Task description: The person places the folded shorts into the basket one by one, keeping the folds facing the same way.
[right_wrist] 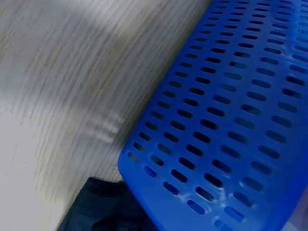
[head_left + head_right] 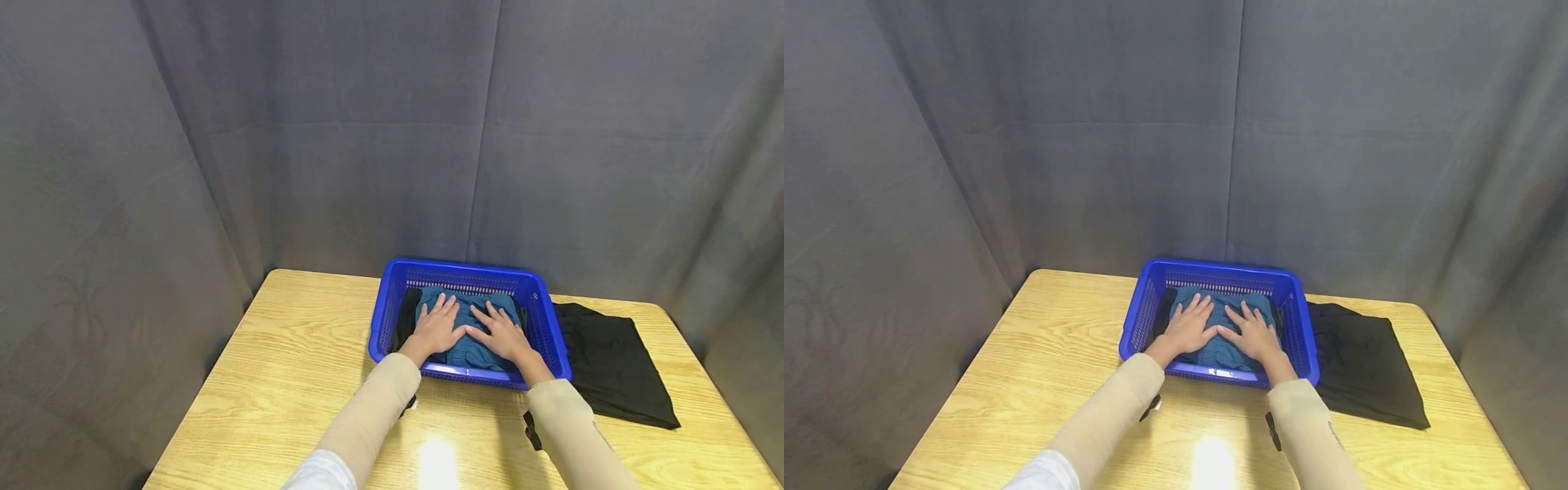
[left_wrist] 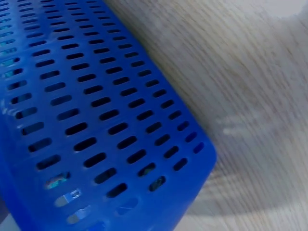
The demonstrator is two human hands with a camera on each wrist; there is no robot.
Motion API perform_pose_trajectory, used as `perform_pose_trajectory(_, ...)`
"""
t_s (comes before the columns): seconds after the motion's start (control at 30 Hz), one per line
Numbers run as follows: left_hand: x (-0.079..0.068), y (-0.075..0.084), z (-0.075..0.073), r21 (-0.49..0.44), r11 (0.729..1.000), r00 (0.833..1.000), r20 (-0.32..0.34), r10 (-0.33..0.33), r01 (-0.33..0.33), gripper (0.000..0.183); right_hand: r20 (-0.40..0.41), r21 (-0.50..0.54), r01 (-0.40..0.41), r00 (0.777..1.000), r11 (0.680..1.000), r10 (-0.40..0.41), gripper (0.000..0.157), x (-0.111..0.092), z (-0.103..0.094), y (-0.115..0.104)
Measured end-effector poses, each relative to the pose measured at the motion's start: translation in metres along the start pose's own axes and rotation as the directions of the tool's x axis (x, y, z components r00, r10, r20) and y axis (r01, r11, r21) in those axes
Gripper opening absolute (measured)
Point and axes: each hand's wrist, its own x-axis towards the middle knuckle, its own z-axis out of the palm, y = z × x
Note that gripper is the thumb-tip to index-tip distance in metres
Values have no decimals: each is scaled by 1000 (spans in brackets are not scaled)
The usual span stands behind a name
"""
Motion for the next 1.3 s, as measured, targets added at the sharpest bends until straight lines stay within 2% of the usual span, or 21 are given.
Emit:
perform_pose_trajectory(0.2,1,-2,7,25,999,999,30,-21,21,62,74,-15,-36,997,999,37,69,1,4,2)
perform_pose_trajectory(0.6,2,-3,12,106,994,995,91,-45,35,64,134,-63,-60,989,996,68,69,2,14,6)
perform_pose_trajectory(0.73,2,-4,16,139,989,993,100,-56,42,67,144,-67,-97,984,993,106,77,1,15,8)
perform_pose_trajectory(1.07,5,-4,22,142,987,991,101,-87,72,82,175,-67,-177,967,982,186,99,-6,10,18)
perform_pose_trajectory(1.3,2,-2,19,102,988,987,102,-124,114,91,214,-34,-271,938,962,272,115,-11,7,19)
